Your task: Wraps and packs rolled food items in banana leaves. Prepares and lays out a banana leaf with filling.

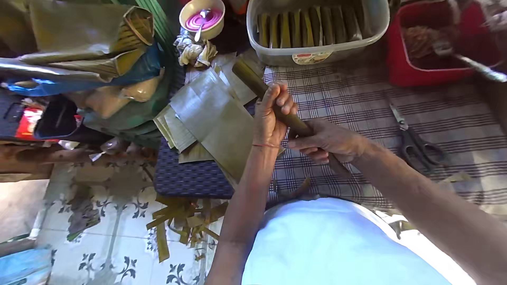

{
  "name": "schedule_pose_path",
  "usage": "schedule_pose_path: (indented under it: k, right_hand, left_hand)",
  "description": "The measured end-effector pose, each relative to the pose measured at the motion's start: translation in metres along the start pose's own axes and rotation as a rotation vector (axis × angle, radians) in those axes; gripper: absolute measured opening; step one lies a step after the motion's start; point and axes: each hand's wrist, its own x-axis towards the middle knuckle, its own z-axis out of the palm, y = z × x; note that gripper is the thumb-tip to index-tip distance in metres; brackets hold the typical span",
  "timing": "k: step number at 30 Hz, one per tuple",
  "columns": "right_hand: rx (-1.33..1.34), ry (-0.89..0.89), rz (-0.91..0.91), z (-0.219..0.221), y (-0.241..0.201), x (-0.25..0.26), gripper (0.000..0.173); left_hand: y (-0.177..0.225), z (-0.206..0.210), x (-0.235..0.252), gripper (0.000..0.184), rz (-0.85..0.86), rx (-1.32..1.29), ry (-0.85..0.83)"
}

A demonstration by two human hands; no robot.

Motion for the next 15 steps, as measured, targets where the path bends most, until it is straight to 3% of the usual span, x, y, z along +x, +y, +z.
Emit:
schedule_pose_path:
  k: [1,2,3,6,7,9,11,12,15]
  right_hand:
    - [0.208,-0.137,0.063,-0.001,0.001,0.0,0.009]
    - [0.244,-0.159,0.081,0.0,0.001,0.0,0.011]
    - [0.128,-0.065,0.047,0.002,-0.003,0.0,0.011]
    - [-0.589,0.355,-0.063,0.011,-0.017,0.002,0.022]
    - [-0.606,0.366,-0.058,0.01,-0.017,0.003,0.022]
    - [-0.173,0.128,-0.034,0.004,-0.013,0.002,0.006]
    - [0.185,-0.151,0.018,-0.003,0.0,0.0,0.006]
    - [0.12,-0.108,0.005,-0.003,0.0,0.0,0.007]
    - [-0.522,0.345,-0.075,0.01,-0.012,-0.001,0.019]
  left_hand:
    - [0.001,-0.007,0.002,0.02,-0.058,-0.109,-0.196]
    - [0.001,-0.009,0.004,0.018,-0.089,-0.165,-0.287]
    - [0.001,-0.004,0.003,0.022,-0.073,-0.15,-0.23]
    - [-0.002,0.024,0.004,0.032,0.016,0.169,0.288]
    - [-0.003,0.024,0.004,0.031,0.024,0.195,0.303]
    - [-0.002,0.009,0.001,0.026,0.002,0.061,0.032]
    - [-0.001,-0.002,0.001,0.014,-0.07,-0.091,-0.26]
    - [-0.001,0.0,0.0,0.016,-0.067,-0.076,-0.244]
    - [-0.006,0.023,-0.001,0.025,0.013,0.193,0.179]
